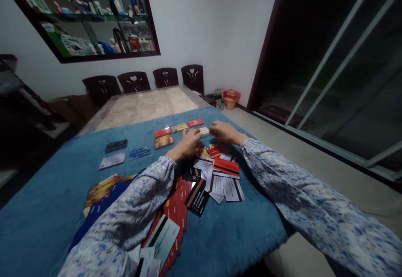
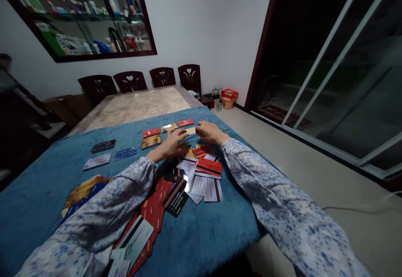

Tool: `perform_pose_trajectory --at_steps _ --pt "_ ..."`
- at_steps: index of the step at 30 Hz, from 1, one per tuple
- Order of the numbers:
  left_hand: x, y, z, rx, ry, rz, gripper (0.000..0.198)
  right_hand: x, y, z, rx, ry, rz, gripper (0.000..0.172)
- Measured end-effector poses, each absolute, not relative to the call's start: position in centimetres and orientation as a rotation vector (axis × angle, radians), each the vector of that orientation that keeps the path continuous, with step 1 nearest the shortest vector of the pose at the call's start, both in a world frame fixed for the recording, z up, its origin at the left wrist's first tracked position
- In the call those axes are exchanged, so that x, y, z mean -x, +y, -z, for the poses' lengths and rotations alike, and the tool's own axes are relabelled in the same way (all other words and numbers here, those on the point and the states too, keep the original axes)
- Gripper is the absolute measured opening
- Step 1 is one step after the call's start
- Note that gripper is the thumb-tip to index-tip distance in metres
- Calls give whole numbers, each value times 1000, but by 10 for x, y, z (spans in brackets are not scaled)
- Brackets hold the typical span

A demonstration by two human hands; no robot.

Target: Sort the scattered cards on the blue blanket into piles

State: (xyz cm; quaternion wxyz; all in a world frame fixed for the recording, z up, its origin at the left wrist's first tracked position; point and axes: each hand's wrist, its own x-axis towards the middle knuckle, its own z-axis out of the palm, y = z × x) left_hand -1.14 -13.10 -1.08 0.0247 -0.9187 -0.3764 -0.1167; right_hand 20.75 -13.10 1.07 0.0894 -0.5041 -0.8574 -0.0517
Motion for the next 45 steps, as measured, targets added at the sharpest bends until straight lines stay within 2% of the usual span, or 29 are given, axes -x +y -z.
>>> perform_pose_trajectory --at_steps 6,12,20,35,45 --pt "2 -162 14 2915 -1028 429 35 -220 -161 -3 1483 -2587 168 15" --pt "-5 -186 20 2989 -973 416 38 -234 -190 8 1440 -2562 213 18" --pt "-12 -206 19 3125 -837 358 22 -252 -227 19 1347 -2556 159 17" --pt "-19 -205 21 3205 -784 195 20 -255 -265 37 1257 -2520 -3 23" --pt "-17 -202 18 3228 -777 246 20 -253 -260 46 1170 -2446 -54 26"
